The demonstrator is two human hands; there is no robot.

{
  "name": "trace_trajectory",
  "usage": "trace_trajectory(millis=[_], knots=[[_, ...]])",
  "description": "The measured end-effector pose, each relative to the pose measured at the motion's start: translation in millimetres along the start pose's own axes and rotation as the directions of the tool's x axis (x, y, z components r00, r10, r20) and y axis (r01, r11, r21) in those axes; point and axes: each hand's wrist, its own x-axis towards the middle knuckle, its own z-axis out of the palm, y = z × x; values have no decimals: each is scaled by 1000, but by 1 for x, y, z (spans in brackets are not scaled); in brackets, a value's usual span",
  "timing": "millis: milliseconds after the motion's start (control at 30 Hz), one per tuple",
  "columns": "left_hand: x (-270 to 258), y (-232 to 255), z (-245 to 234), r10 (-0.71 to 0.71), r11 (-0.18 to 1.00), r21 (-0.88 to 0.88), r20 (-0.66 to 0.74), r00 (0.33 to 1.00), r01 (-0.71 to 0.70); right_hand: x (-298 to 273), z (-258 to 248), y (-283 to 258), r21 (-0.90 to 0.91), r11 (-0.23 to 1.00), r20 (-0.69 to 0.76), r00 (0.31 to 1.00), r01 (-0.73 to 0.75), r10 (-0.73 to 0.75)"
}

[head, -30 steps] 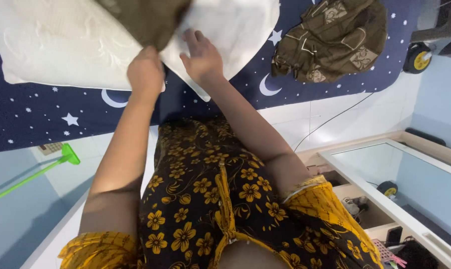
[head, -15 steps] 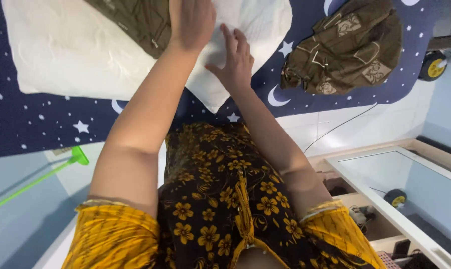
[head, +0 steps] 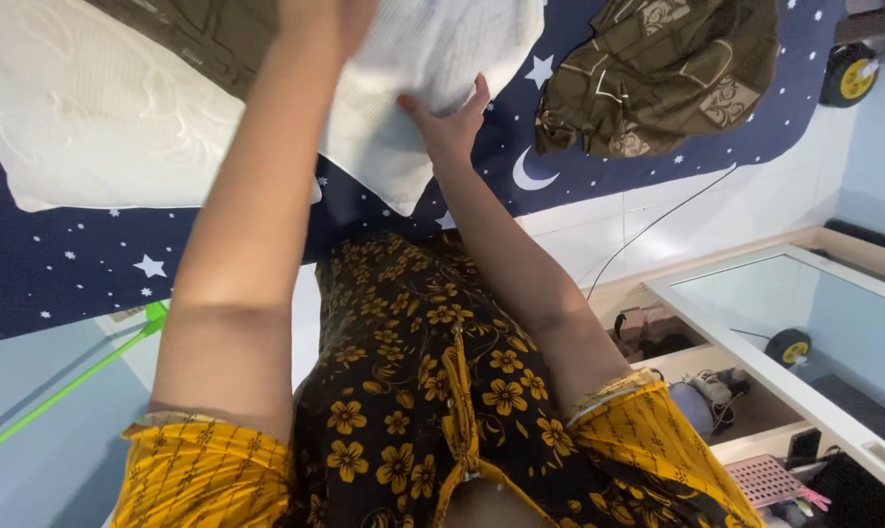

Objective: Putting a pillow into a decorative brown pillowcase on a bed.

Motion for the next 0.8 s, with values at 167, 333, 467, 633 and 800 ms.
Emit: trace_trajectory(millis=[167,333,467,633,800], knots=[[-25,94,-89,39,949,-314,190,981,23,25,-2,44,82,997,34,999,-3,1],[-73,91,-129,-102,971,-191,201,974,142,-71,-30,-30,599,797,41,991,78,-128],[-101,6,-47,-348,936,178,343,872,303,-92,-14,-24,152,986,189,977,69,-97],[-117,-13,5,-340,938,153,215,915,313,-18,-6,0,-115,759,359,739,641,-570],[-124,7,-16,-405,914,145,301,863,379,101,-55,-31,-194,591,118,617,783,-778]])
